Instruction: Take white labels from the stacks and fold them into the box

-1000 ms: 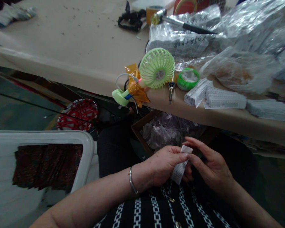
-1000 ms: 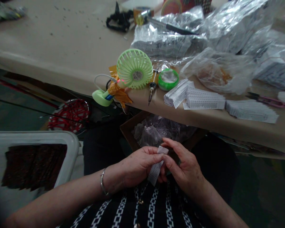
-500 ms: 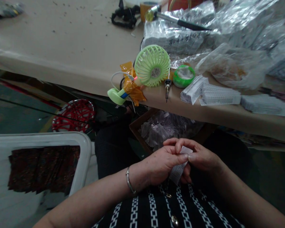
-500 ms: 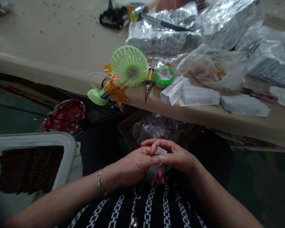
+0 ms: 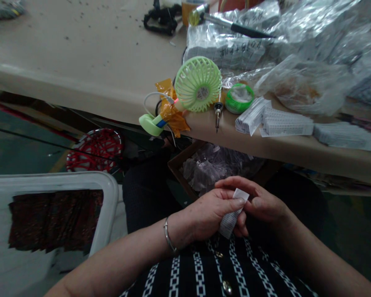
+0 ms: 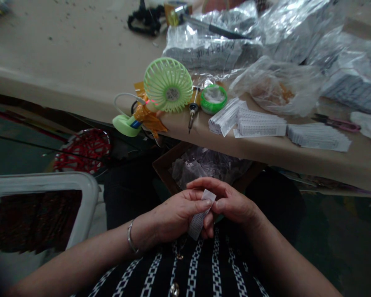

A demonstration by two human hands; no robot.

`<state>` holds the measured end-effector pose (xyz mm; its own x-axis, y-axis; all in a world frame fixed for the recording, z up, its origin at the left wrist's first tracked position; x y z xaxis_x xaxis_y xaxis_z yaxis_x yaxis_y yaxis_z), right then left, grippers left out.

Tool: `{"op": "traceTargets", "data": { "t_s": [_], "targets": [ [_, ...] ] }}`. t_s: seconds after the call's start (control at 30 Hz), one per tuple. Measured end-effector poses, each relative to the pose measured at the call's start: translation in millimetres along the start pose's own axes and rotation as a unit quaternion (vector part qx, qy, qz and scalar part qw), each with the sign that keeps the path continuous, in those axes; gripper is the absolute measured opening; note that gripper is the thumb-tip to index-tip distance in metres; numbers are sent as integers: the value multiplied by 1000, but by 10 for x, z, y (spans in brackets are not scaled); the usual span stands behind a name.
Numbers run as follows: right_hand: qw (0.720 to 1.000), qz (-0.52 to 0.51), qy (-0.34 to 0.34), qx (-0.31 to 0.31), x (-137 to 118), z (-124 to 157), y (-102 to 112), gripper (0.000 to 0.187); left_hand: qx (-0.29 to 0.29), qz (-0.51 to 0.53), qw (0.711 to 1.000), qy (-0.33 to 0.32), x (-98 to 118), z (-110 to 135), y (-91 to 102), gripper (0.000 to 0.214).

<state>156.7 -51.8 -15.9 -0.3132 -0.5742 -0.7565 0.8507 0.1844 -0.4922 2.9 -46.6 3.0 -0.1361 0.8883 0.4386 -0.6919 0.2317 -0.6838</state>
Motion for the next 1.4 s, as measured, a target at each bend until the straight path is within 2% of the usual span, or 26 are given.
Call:
{"op": "traceTargets", "data": {
  "t_s": [0.07,0.17,0.27,0.37,0.47,0.63,0.83,0.9,1.03,1.2,1.4],
  "targets": [
    [995,11,50,81,-38,16,-7,54,12,-2,1000,-14,4,2,13,26],
    [967,101,108,209,-93,65,-52,31,58,-11,996,-65,7,-11,32,27],
    [938,203,107,258,-144,98,-157,22,108,-26,987,-114,9,-29,39,29],
    [930,227,104,269,-192,66,-267,23,138,-47,978,-151,21,-31,40,32],
    [934,214,98,269,-216,-21,-327,24,160,-60,969,-178,48,-15,42,31],
    [958,159,83,225,-190,-168,-321,23,196,-60,958,-199,88,-5,59,30],
    [972,133,91,173,-228,-294,-343,21,203,-99,948,-223,162,-35,127,40],
    [958,177,136,183,-302,-346,-358,20,209,-134,931,-268,246,-30,151,38],
    [903,268,252,223,-463,-488,-346,16,269,-229,864,-358,491,1,190,23],
    [876,308,266,258,-569,-671,-303,17,330,-280,806,-404,784,-24,249,16],
    [835,365,292,289,-658,-780,-290,16,351,-336,759,-434,943,-108,320,18]
  ]
}}
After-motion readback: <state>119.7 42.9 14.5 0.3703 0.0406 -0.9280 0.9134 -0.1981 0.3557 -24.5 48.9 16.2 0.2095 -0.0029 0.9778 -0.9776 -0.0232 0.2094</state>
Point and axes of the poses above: each hand's wrist, its own z-axis away from the middle knuckle, its own y-axis out of the back of the hand, x = y × z, the point moved 1 cm from there along -z, towards the middle knuckle, and after that the axes turned 10 degrees about x, right-handed, at the moved point
